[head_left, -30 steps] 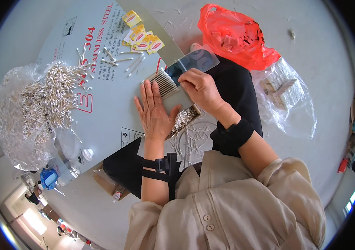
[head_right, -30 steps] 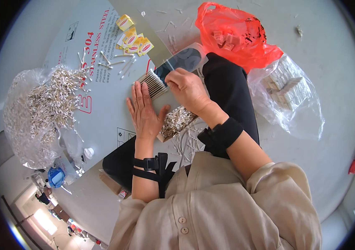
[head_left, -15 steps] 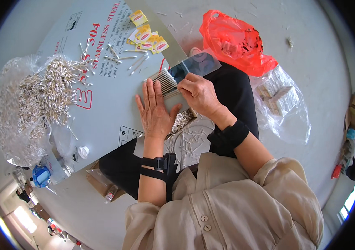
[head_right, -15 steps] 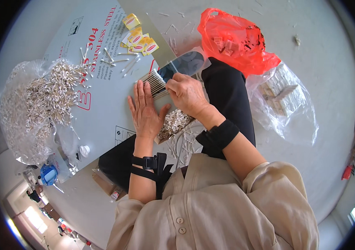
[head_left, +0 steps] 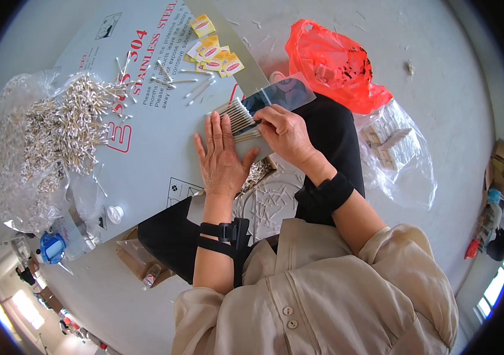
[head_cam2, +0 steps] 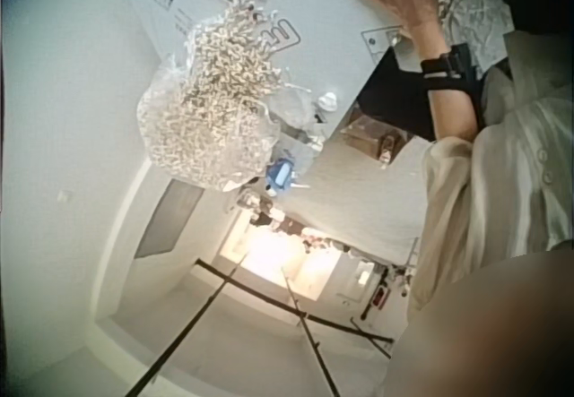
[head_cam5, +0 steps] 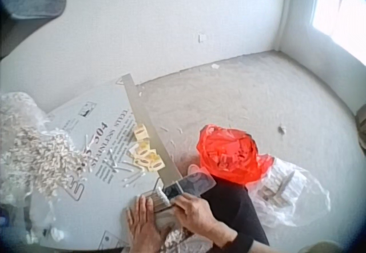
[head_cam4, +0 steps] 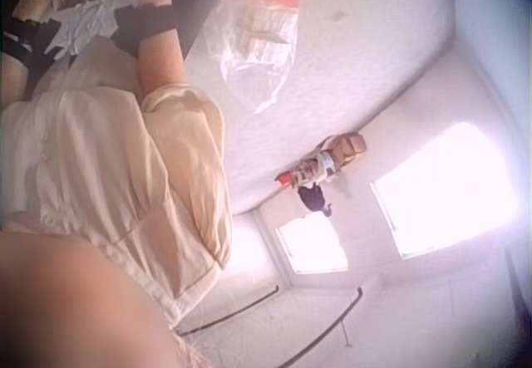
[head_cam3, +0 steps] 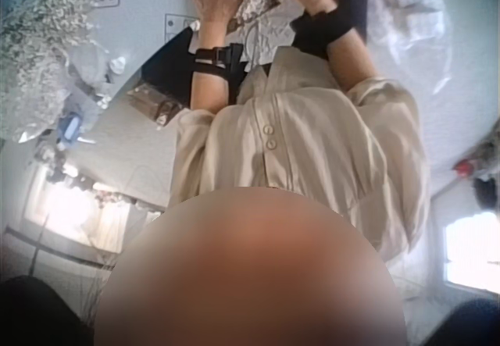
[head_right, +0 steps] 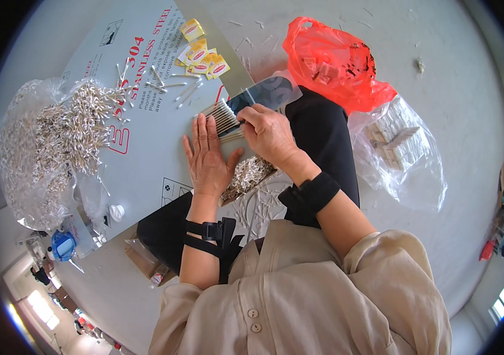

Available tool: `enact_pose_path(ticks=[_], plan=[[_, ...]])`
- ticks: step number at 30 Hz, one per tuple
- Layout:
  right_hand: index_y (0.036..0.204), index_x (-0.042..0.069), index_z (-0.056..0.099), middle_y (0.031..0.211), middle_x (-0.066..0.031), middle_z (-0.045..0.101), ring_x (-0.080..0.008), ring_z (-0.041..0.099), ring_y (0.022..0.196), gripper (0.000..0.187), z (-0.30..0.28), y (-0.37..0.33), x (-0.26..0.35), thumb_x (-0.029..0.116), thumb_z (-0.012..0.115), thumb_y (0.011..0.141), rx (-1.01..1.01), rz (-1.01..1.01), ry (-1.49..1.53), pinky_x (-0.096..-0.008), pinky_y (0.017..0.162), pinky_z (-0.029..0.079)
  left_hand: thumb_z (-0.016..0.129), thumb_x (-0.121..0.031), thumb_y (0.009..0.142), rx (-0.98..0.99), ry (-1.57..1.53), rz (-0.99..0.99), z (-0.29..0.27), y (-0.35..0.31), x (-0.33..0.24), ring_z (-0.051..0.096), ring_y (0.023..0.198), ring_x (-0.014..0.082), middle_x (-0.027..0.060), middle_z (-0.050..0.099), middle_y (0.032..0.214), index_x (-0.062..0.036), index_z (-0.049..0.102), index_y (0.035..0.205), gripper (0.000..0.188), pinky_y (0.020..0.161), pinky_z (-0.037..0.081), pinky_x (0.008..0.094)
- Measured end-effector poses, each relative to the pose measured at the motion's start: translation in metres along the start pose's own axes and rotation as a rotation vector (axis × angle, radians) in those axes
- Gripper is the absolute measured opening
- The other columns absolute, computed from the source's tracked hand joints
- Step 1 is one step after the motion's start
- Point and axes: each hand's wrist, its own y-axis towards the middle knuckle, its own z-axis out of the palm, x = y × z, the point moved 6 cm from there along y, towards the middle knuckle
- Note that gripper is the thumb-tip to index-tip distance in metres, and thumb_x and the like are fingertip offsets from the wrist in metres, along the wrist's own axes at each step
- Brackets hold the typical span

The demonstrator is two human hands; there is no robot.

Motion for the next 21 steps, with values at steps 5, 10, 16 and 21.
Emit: enact_pose_path(ticks=[5,10,16,21], plan=[[0.086,0.009,0.067,0.077,-0.0092,0.059,-0.0326,0.062,0.076,0.008,0.0021,0.0026,0.0039,0.009,0.062,0.08,0.023,-0.033,-0.056,-0.0424,0.064,0.051,0.06,-0.056,0.083,-0.002,-0.004,-0.002,-0.0004,-0.0003,0.0008,0.017,0.146,0.0307,0.0157,0.019,0.157,-0.0049,0.021,0.15,0.093,0.116,0.01,0.0546],[0.084,0.009,0.068,0.077,-0.0091,0.059,-0.0322,0.063,0.076,0.007,0.0036,0.0025,0.0033,0.01,0.062,0.08,0.003,-0.049,-0.082,-0.0421,0.064,0.051,0.062,-0.053,0.082,-0.011,-0.007,-0.003,-0.0013,0.0006,0.0003,0.018,0.146,0.0307,0.0158,0.02,0.157,-0.0049,0.022,0.15,0.093,0.116,0.011,0.0547],[0.084,0.009,0.067,0.076,-0.0092,0.059,-0.0323,0.062,0.075,0.006,0.0077,0.0014,0.0039,0.01,0.062,0.08,0.11,-0.108,-0.128,-0.0418,0.063,0.051,0.061,-0.056,0.082,0.018,0.008,-0.009,-0.0013,0.0012,0.0004,0.015,0.147,0.0302,0.016,0.021,0.156,-0.0025,0.022,0.149,0.094,0.116,0.01,0.0546],[0.089,0.006,0.066,0.077,-0.0118,0.057,-0.0333,0.061,0.072,0.011,0.0022,0.0106,0.0092,0.002,0.064,0.079,0.025,-0.088,-0.064,-0.0404,0.061,0.049,0.061,-0.055,0.082,0.012,0.009,-0.005,-0.001,0.0006,0.0007,0.016,0.146,0.0307,0.0164,0.022,0.156,-0.0017,0.023,0.149,0.094,0.116,0.011,0.055]])
